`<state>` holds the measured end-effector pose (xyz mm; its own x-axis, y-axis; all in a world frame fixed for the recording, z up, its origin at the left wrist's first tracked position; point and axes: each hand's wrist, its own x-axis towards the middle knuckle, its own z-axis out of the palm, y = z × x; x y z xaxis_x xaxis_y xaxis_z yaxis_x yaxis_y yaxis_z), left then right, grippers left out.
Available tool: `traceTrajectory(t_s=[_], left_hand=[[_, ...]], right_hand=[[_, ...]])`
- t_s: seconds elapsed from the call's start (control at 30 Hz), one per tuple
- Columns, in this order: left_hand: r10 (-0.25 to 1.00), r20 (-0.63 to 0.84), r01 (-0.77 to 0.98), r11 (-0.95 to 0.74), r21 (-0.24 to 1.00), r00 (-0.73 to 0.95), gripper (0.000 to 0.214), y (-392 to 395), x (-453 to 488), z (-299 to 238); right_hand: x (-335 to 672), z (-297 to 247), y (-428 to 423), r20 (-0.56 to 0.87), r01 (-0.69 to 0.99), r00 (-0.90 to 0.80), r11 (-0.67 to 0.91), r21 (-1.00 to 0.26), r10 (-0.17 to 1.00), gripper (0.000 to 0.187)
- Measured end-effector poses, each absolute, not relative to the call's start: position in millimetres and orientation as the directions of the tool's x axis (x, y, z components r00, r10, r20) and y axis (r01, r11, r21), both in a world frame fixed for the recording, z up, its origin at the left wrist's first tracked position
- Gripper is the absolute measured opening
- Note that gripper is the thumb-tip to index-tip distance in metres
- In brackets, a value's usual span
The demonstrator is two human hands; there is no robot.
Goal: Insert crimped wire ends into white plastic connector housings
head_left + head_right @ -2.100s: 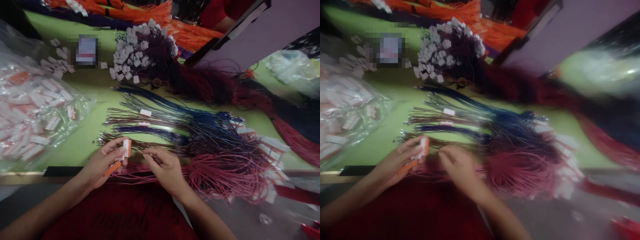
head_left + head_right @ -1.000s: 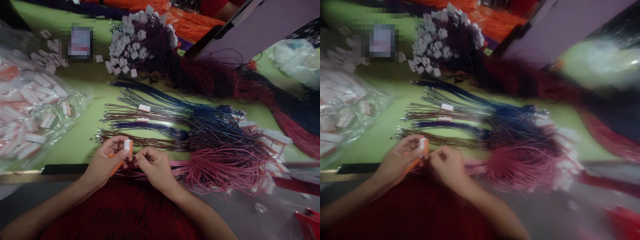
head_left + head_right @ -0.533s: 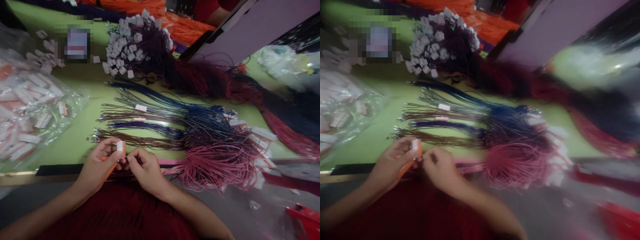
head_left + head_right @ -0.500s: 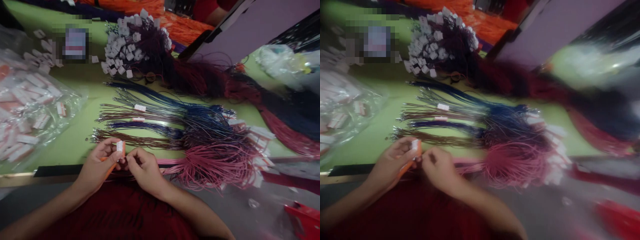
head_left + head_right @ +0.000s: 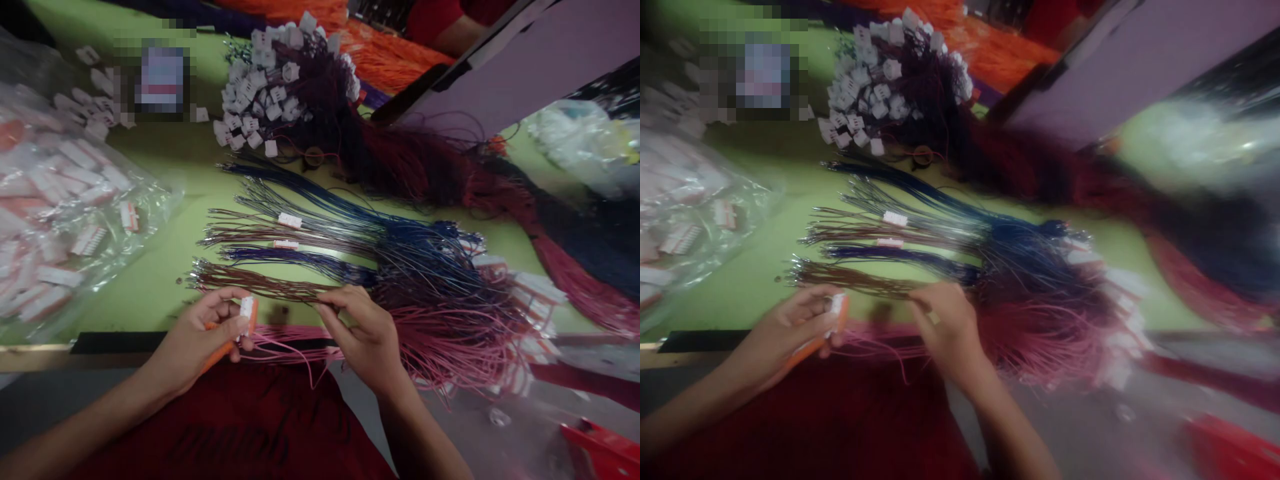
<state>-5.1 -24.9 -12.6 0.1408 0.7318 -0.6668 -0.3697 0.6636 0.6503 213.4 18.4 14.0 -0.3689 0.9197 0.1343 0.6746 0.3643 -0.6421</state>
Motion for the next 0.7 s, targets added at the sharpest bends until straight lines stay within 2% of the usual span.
traceTrajectory(t_s=[0.07,0.1,0.17,0.2,0.3,0.4,0.47,0.7], left_hand=[[0.714,-0.670,-0.346,0.692,0.634,0.201,0.035,-23,-2,-12],[0.711,-0.670,-0.331,0.697,0.636,0.212,0.036,-20,-1,-12],[0.720,-0.667,-0.317,0.688,0.653,0.190,0.038,-15,0,-11],[0.727,-0.665,-0.319,0.679,0.661,0.170,0.039,-12,0,-10],[0.735,-0.663,-0.344,0.665,0.663,0.143,0.039,-5,-4,-10],[0.732,-0.661,-0.354,0.669,0.654,0.161,0.036,1,-7,-11],[0.730,-0.664,-0.372,0.669,0.643,0.165,0.036,4,-7,-12],[0.709,-0.685,-0.391,0.686,0.614,0.169,0.035,12,-5,-12]], right_hand=[[196,34,12,0.061,0.509,-0.522,0.368,-0.778,0.851,0.012],[186,42,10,0.005,0.396,-0.653,0.347,-0.850,0.758,0.015],[168,50,10,-0.060,0.230,-0.791,0.205,-0.951,0.609,0.018],[162,48,12,-0.099,0.210,-0.787,0.114,-0.971,0.609,0.019],[161,30,24,-0.268,0.348,-0.560,-0.071,-0.935,0.784,0.018],[174,7,35,-0.331,0.532,-0.384,-0.086,-0.842,0.862,0.012],[181,-2,37,-0.307,0.576,-0.363,-0.047,-0.816,0.880,0.010],[182,-3,38,-0.100,0.562,-0.326,0.108,-0.820,0.940,0.010]])
